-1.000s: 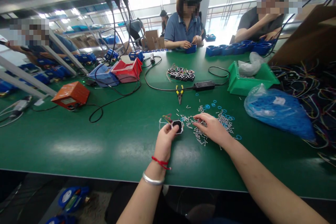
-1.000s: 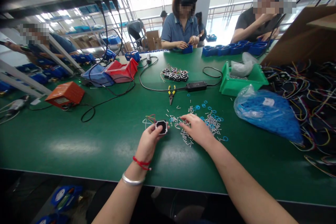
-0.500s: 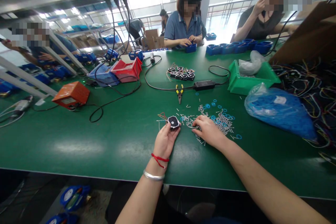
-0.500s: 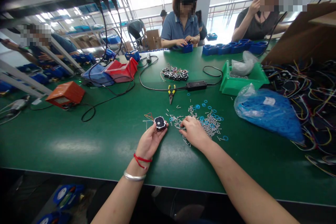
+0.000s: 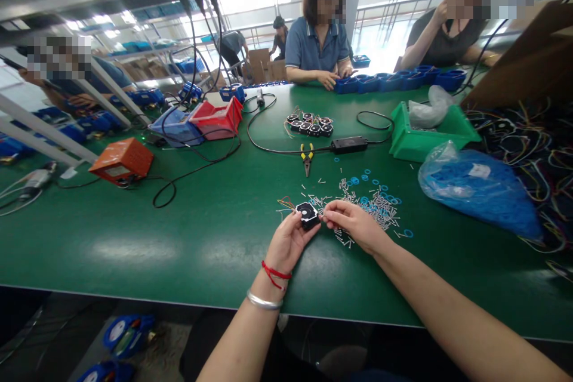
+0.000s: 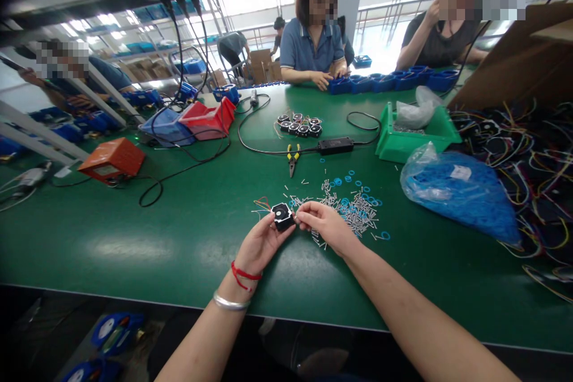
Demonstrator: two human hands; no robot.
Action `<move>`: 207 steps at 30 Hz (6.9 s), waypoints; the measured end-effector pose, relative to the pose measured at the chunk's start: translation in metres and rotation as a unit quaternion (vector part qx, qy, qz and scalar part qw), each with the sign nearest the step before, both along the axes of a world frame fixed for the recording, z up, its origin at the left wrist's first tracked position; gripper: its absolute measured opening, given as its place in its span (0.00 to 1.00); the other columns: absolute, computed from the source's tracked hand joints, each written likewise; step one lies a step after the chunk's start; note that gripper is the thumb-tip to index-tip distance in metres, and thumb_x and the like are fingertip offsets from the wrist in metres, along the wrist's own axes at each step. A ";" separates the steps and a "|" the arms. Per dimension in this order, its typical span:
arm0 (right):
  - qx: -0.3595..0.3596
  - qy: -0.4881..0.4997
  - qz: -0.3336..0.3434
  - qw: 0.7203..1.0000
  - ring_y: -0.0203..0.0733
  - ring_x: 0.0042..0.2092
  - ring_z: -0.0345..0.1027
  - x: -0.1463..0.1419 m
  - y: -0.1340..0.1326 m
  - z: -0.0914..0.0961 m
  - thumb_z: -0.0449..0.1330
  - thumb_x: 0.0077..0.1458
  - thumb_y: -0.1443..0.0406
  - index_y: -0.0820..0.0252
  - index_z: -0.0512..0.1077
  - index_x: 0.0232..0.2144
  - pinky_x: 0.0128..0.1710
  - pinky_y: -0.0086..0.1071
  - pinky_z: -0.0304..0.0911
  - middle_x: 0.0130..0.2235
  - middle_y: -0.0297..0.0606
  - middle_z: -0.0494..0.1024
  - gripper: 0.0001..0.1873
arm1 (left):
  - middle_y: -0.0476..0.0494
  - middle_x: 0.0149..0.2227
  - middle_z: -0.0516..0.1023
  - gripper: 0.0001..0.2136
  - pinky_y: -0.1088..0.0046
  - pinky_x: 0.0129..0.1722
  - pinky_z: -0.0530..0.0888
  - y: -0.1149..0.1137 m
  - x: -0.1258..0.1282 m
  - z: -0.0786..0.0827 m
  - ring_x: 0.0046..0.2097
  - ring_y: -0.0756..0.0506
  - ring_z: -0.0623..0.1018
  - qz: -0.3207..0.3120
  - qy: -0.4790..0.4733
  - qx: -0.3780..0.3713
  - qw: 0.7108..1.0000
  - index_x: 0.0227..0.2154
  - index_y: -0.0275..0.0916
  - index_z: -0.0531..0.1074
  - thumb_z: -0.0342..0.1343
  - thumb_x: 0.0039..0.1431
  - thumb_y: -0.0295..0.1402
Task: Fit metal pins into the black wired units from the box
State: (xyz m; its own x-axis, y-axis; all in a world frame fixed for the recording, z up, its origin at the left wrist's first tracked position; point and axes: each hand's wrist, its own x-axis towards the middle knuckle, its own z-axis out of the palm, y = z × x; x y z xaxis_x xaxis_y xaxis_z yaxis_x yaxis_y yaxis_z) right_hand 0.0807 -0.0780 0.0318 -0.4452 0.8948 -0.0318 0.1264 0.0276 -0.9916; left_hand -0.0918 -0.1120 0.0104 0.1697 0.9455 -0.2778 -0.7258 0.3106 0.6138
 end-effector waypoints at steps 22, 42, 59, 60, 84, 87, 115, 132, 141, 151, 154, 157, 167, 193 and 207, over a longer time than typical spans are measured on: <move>0.306 -0.342 -0.054 0.887 0.44 0.42 0.64 -0.005 0.019 -0.040 0.58 0.53 0.65 0.59 0.71 0.32 0.45 0.37 0.58 0.37 0.40 0.70 0.04 | 0.43 0.39 0.76 0.08 0.62 0.53 0.66 0.007 -0.006 -0.002 0.47 0.46 0.73 0.144 0.009 0.007 0.990 0.35 0.36 0.69 0.58 0.51 0.28; -0.060 0.049 0.034 0.996 0.38 0.35 0.71 -0.015 -0.006 -0.012 0.57 0.52 0.56 0.63 0.68 0.36 0.31 0.30 0.63 0.35 0.41 0.76 0.16 | 0.46 0.35 0.74 0.09 0.70 0.44 0.67 0.001 0.008 0.002 0.37 0.50 0.73 0.066 0.045 0.045 0.996 0.34 0.36 0.70 0.59 0.49 0.29; -0.003 -0.071 -0.003 0.997 0.36 0.30 0.72 -0.015 -0.009 -0.010 0.55 0.54 0.60 0.61 0.69 0.31 0.28 0.27 0.64 0.30 0.36 0.77 0.09 | 0.47 0.38 0.73 0.17 0.71 0.46 0.66 0.000 0.010 -0.001 0.40 0.50 0.73 0.095 0.061 0.044 0.993 0.42 0.38 0.65 0.59 0.48 0.26; 0.000 -0.074 -0.005 0.997 0.36 0.30 0.72 -0.016 -0.010 -0.009 0.55 0.54 0.60 0.61 0.69 0.31 0.28 0.27 0.64 0.30 0.36 0.77 0.09 | 0.47 0.38 0.73 0.18 0.71 0.46 0.66 0.000 0.010 -0.002 0.40 0.50 0.73 0.097 0.064 0.043 0.992 0.43 0.39 0.65 0.60 0.47 0.26; 0.330 -0.364 -0.013 0.871 0.41 0.39 0.64 -0.002 0.019 -0.042 0.55 0.56 0.67 0.60 0.70 0.30 0.42 0.33 0.59 0.34 0.39 0.71 0.05 | 0.36 0.38 0.75 0.13 0.64 0.44 0.71 0.000 -0.003 0.000 0.38 0.45 0.76 0.049 -0.033 -0.047 0.997 0.40 0.32 0.68 0.52 0.56 0.37; 0.321 -0.368 -0.024 0.872 0.40 0.39 0.64 -0.002 0.016 -0.043 0.56 0.56 0.67 0.60 0.69 0.31 0.41 0.32 0.59 0.35 0.39 0.70 0.03 | 0.34 0.37 0.76 0.15 0.64 0.43 0.71 -0.001 -0.002 0.001 0.37 0.45 0.76 0.015 -0.041 -0.056 0.997 0.40 0.31 0.68 0.49 0.56 0.38; 0.087 -0.033 -0.049 0.994 0.35 0.29 0.64 -0.012 -0.001 -0.003 0.52 0.57 0.59 0.60 0.66 0.34 0.32 0.29 0.60 0.27 0.31 0.69 0.10 | 0.38 0.28 0.74 0.19 0.73 0.28 0.68 -0.005 -0.004 0.003 0.23 0.51 0.69 -0.114 -0.021 -0.018 0.993 0.37 0.29 0.70 0.42 0.58 0.41; 0.279 -0.142 -0.047 0.948 0.37 0.37 0.65 -0.010 -0.006 -0.001 0.53 0.57 0.67 0.59 0.69 0.32 0.39 0.31 0.60 0.34 0.35 0.72 0.05 | 0.39 0.27 0.74 0.16 0.72 0.28 0.67 -0.004 0.001 0.001 0.23 0.50 0.69 -0.104 -0.025 -0.022 0.994 0.34 0.33 0.69 0.43 0.57 0.40; 0.320 -0.201 -0.015 0.926 0.38 0.43 0.66 -0.011 0.006 -0.009 0.52 0.59 0.66 0.57 0.72 0.37 0.46 0.32 0.61 0.40 0.37 0.73 0.08 | 0.40 0.28 0.74 0.16 0.72 0.28 0.67 0.001 -0.012 0.010 0.23 0.51 0.69 -0.019 -0.004 -0.031 0.999 0.35 0.32 0.70 0.44 0.56 0.40; 0.362 -0.415 0.100 0.829 0.41 0.37 0.66 -0.030 0.047 -0.029 0.52 0.58 0.67 0.62 0.71 0.29 0.39 0.32 0.59 0.32 0.41 0.71 0.09 | 0.40 0.29 0.74 0.16 0.73 0.27 0.68 0.004 -0.025 0.015 0.23 0.51 0.69 0.017 -0.005 -0.028 0.999 0.36 0.32 0.70 0.45 0.55 0.40; 0.301 -0.349 0.076 0.884 0.39 0.35 0.65 -0.029 0.044 -0.014 0.52 0.58 0.65 0.62 0.70 0.30 0.37 0.32 0.58 0.31 0.38 0.71 0.09 | 0.39 0.28 0.74 0.17 0.73 0.26 0.67 0.001 -0.024 0.019 0.22 0.51 0.68 -0.004 0.002 -0.014 1.000 0.36 0.31 0.70 0.44 0.56 0.40; 0.146 -0.191 0.068 0.968 0.36 0.31 0.62 -0.026 0.035 0.012 0.51 0.58 0.59 0.63 0.70 0.33 0.32 0.29 0.58 0.29 0.34 0.70 0.13 | 0.38 0.28 0.75 0.18 0.73 0.25 0.66 -0.002 -0.021 0.024 0.22 0.51 0.69 -0.053 0.020 0.021 0.998 0.37 0.29 0.70 0.44 0.56 0.40; -0.021 -0.015 0.131 0.991 0.34 0.28 0.61 -0.023 0.005 0.054 0.56 0.53 0.55 0.62 0.69 0.30 0.30 0.28 0.58 0.25 0.32 0.68 0.15 | 0.36 0.29 0.75 0.21 0.74 0.23 0.65 -0.016 -0.017 0.032 0.25 0.48 0.72 -0.184 0.095 0.128 0.970 0.44 0.29 0.70 0.45 0.57 0.41; 0.126 -0.220 0.046 0.966 0.42 0.41 0.65 -0.022 0.001 0.047 0.57 0.52 0.55 0.60 0.68 0.43 0.43 0.35 0.61 0.41 0.40 0.70 0.19 | 0.39 0.36 0.74 0.16 0.72 0.31 0.69 -0.007 -0.004 0.022 0.35 0.46 0.72 -0.057 0.119 0.052 0.990 0.38 0.32 0.72 0.49 0.57 0.40; 0.214 -0.384 -0.231 0.868 0.45 0.36 0.69 0.024 0.230 0.038 0.58 0.51 0.53 0.65 0.74 0.35 0.37 0.34 0.62 0.32 0.43 0.75 0.20 | 0.32 0.40 0.74 0.21 0.67 0.39 0.69 0.009 -0.011 0.019 0.38 0.44 0.75 -0.030 0.116 -0.008 0.993 0.41 0.30 0.68 0.49 0.55 0.46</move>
